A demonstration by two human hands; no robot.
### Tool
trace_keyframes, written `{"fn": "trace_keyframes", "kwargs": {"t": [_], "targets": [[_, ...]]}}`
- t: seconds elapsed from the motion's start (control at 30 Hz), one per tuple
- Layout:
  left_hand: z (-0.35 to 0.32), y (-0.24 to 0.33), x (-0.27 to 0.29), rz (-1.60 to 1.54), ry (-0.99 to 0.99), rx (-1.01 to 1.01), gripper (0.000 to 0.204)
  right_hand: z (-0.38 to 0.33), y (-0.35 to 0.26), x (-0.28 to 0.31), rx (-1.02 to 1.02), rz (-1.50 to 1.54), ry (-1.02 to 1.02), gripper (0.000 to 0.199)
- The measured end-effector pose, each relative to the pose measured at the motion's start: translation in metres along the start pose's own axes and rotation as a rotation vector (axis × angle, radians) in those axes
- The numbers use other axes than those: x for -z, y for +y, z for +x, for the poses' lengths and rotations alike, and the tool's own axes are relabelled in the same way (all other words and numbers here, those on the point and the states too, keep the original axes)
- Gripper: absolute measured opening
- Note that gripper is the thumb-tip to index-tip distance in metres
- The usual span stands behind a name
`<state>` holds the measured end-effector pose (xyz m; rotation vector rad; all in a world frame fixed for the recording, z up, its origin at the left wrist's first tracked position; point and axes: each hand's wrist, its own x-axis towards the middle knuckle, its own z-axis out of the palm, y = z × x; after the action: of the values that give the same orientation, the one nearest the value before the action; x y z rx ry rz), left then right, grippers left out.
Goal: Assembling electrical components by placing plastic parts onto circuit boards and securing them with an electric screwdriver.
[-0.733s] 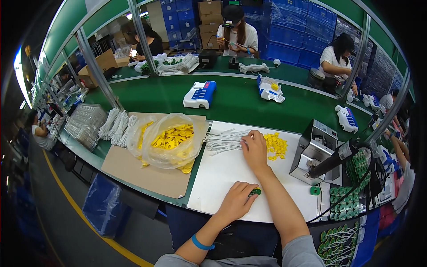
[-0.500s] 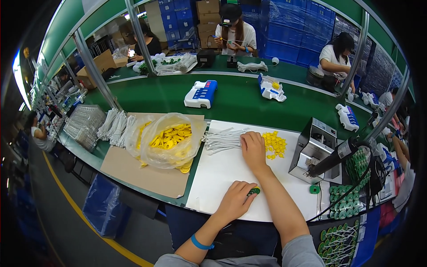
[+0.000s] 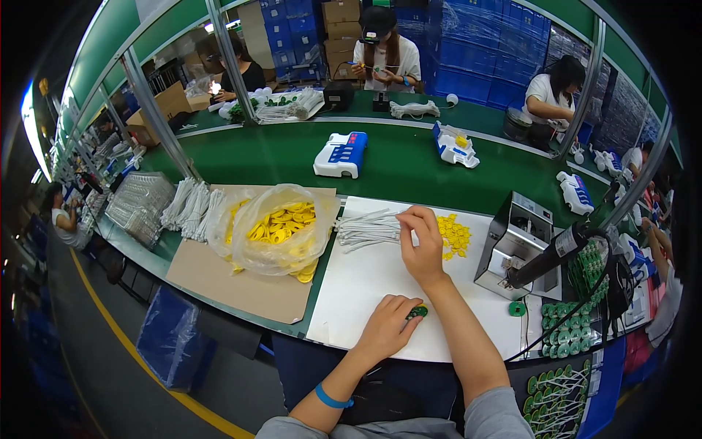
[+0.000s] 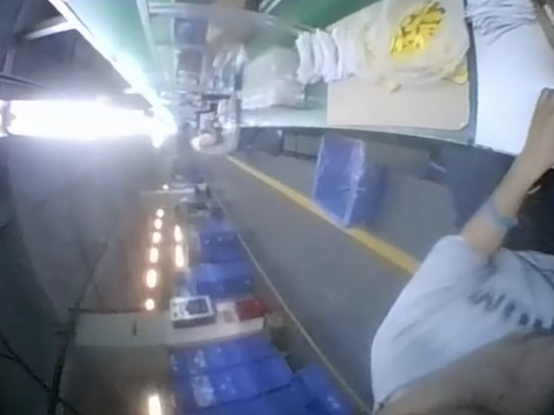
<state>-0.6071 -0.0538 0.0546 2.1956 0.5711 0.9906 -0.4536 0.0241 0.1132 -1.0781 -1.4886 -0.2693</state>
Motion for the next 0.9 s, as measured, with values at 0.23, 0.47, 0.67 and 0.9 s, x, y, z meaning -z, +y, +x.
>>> {"fn": "trace_keyframes", "kwargs": {"t": [0.23, 0.47, 0.67, 0.9], "targets": [[-0.006, -0.001, 0.007, -0.034, 0.098, 0.057, 0.032, 0.020, -0.045, 0.058, -0.050, 0.112, 0.204, 0.030], [-0.008, -0.024, -0.006, -0.687, 0.445, 0.341, 0.043, -0.038, -0.075, 0.082, -0.494, 0.190, -0.461, 0.033], [-0.002, -0.013, 0.008, -0.426, 0.204, 0.344, 0.056, -0.077, -0.064, 0.074, -0.531, 0.194, -0.411, 0.025], [-0.003, -0.020, 0.005, -0.386, 0.232, 0.336, 0.049, -0.084, -0.060, 0.075, -0.509, 0.176, -0.453, 0.018]]}}
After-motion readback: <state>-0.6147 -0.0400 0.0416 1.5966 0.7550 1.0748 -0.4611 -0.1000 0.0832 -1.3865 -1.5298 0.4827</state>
